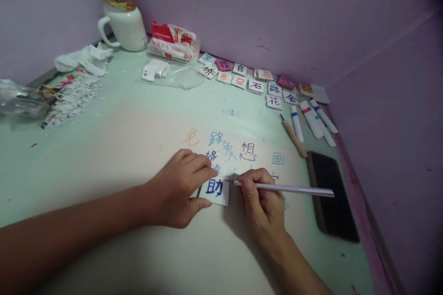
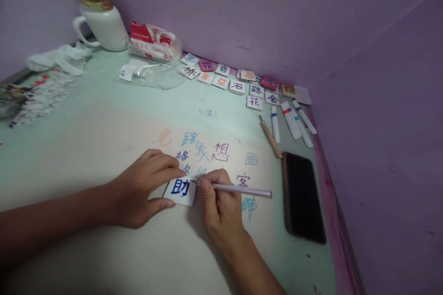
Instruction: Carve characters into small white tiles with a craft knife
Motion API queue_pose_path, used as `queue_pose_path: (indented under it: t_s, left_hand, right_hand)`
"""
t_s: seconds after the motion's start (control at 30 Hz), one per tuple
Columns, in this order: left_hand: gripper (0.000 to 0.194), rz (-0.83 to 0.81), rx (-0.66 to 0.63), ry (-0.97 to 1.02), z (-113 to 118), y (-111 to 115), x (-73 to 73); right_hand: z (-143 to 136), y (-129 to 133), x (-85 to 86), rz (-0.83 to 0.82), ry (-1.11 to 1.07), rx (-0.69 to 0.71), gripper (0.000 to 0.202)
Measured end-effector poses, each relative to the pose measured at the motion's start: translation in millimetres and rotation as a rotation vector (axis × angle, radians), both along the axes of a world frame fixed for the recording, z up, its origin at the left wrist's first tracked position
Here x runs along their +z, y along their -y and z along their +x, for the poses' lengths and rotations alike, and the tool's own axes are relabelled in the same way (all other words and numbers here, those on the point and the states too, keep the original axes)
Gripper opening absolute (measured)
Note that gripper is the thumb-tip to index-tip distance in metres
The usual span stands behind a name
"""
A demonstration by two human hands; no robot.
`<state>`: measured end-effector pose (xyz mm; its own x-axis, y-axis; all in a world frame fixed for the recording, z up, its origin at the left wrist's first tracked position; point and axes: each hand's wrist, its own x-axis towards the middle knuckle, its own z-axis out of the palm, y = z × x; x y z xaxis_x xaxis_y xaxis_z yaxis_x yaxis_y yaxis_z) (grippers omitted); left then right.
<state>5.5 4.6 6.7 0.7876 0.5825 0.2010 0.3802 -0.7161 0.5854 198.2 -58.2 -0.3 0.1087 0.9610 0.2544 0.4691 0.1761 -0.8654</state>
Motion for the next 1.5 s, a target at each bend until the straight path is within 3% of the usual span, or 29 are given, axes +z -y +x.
queue_pose_path:
  t_s: [0.1,0.47,0.7,1.5]
  left_hand:
    - [0.035,0.001,-0.001,0.004,0.0,0.0,0.0]
    - [0.033,0.014,0.015,-0.011,0.9,0.2,0.0]
    - [0.032,0.018,0.006,0.0,0.0,-0.6,-0.4]
    - [0.03,0.016,-0.004,-0.004,0.4,-0.5,-0.1]
  right_hand:
    - [1.6,-0.3,0.3,0.011,0.009,0.038,0.016]
    - [-3.3,0.4,3.2,0.0,0.011,-0.034,0.017]
    - [4.8,-2.4,2.0,0.023,0.01,0.091,0.016]
    - [9.1,-7.0,2.3,0.087,0.193,0.219,0.01]
